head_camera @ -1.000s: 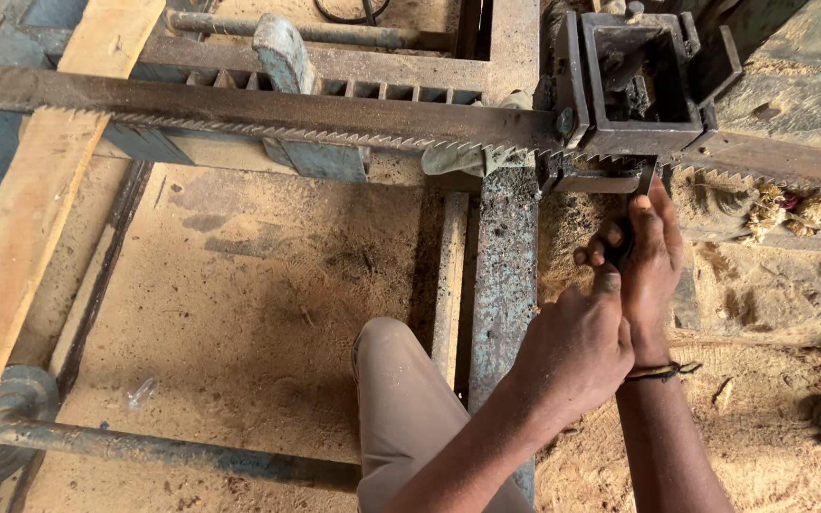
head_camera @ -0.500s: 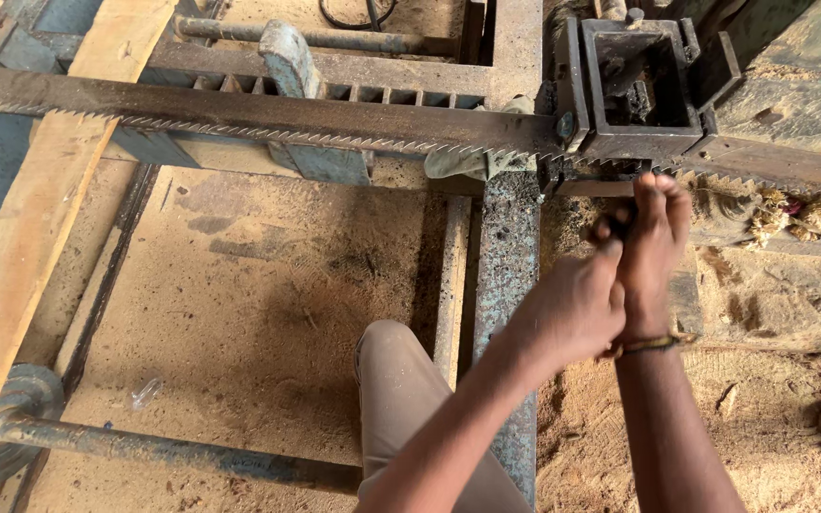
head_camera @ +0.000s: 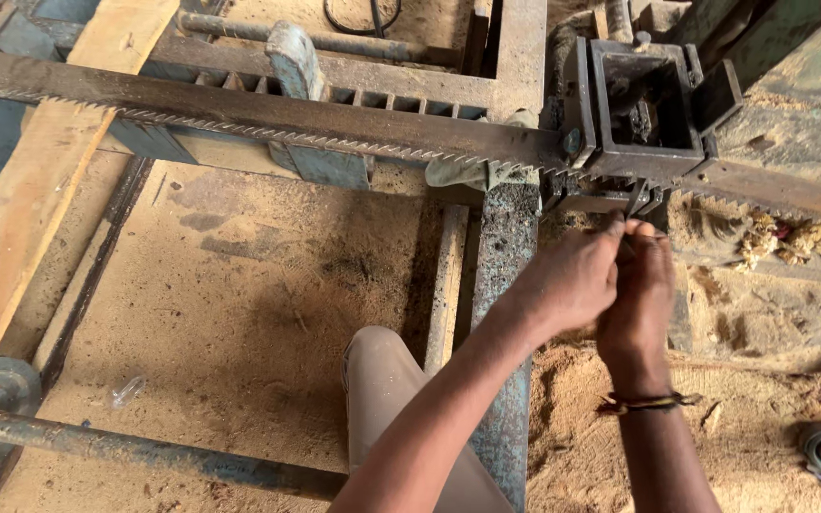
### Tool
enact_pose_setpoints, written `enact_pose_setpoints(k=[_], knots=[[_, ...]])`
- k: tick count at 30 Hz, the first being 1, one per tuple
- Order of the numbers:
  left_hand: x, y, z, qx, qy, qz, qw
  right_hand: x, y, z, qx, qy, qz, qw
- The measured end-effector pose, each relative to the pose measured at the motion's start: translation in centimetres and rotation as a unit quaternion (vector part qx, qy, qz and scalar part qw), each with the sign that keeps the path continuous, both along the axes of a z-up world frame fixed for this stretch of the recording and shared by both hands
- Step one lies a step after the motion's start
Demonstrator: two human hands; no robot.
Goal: The person uses a metal file to scrape and clean debris from the joints and crevices of a large metal saw frame. They repeatedly scrape different sections of the frame, removing accumulated sawdust and residue.
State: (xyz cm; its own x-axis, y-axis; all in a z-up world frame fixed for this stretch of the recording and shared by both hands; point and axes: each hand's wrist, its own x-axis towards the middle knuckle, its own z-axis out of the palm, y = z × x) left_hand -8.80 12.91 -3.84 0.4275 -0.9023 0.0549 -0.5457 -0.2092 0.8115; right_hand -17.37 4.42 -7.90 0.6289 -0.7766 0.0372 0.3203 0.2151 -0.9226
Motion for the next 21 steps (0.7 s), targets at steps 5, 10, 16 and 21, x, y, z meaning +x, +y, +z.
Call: enact_pose_setpoints(k=[5,10,16,21], knots=[[-3.9,3.0,-1.2,-0.025,0.051,0.047,0.997,-0.3,-0.7,0.7,0.042,-0.023,0.045,0.998],[-7.3,3.5,-3.1,-0.055,0.035,0.076,0.995,-1.1,-0.5,-0.2,-0.015,0.028,0.004,0.999],[-7.4,4.5,-3.2,-0.051,0.063,0.068,0.994,-1.9,0.5,-0.1,0.025,-0.002,0.009,1.0],[-5.6,6.0,-1.7,-0.041,0.077,0.06,0.994,-0.6,2.5,0.5,0.077,-0.01,-0.027,0.997]])
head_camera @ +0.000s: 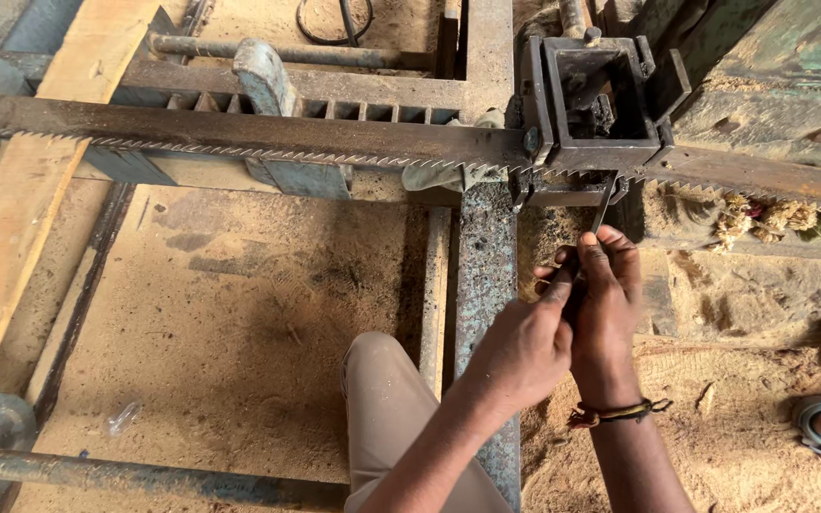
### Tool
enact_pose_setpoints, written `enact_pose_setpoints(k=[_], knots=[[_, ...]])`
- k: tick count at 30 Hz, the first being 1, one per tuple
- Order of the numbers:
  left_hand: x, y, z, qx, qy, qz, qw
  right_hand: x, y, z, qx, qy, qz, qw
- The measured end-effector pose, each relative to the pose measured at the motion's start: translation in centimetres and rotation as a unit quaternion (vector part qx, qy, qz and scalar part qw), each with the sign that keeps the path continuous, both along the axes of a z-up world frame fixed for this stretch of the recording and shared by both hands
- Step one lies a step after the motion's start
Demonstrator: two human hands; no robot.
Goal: The person uses a metal file to scrape and clean debris from the joints and crevices of a large metal saw frame. They repeatedly scrape different sections of the frame, removing accumulated sawdust and residue.
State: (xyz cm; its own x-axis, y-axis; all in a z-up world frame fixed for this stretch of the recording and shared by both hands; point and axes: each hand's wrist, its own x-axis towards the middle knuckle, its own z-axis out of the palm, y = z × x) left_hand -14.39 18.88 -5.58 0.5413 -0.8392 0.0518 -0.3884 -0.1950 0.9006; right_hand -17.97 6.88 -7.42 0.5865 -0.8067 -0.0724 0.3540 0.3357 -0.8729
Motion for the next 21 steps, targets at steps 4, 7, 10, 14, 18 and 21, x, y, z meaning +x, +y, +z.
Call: enact_pose_setpoints(k=[4,7,10,14,18,21], knots=[[1.2,0.3,0.5,-0.01,-0.017,-0.007,1.0,0.5,0.3,0.4,-0.011,-0.014,0.003,1.0],[1.4,0.3,1.1,-0.033,-0.025,-0.015,0.999,0.5,0.3,0.9,-0.007,-0.014,-0.005,1.0],[1.4,0.6,1.8,0.006,0.005,-0.03,1.0,0.4,0.5,1.1,-0.009,0.0,-0.011,1.0],[2.6,-1.1,1.2,0.021,0.013,-0.048,0.999,1.6,-1.0,0.6,-0.011,0.001,-0.025,1.0],[4.3,-5.5,0.8,0.039,0.004,-0.048,0.998,2.5,-4.3,1.0,-0.032,0.016,0.034,0.999],[3.3,-6.8,1.9,0.013,-0.006,-0.014,1.0,1.8,-5.7,2.2,-0.053,0.04,0.091,0.994]])
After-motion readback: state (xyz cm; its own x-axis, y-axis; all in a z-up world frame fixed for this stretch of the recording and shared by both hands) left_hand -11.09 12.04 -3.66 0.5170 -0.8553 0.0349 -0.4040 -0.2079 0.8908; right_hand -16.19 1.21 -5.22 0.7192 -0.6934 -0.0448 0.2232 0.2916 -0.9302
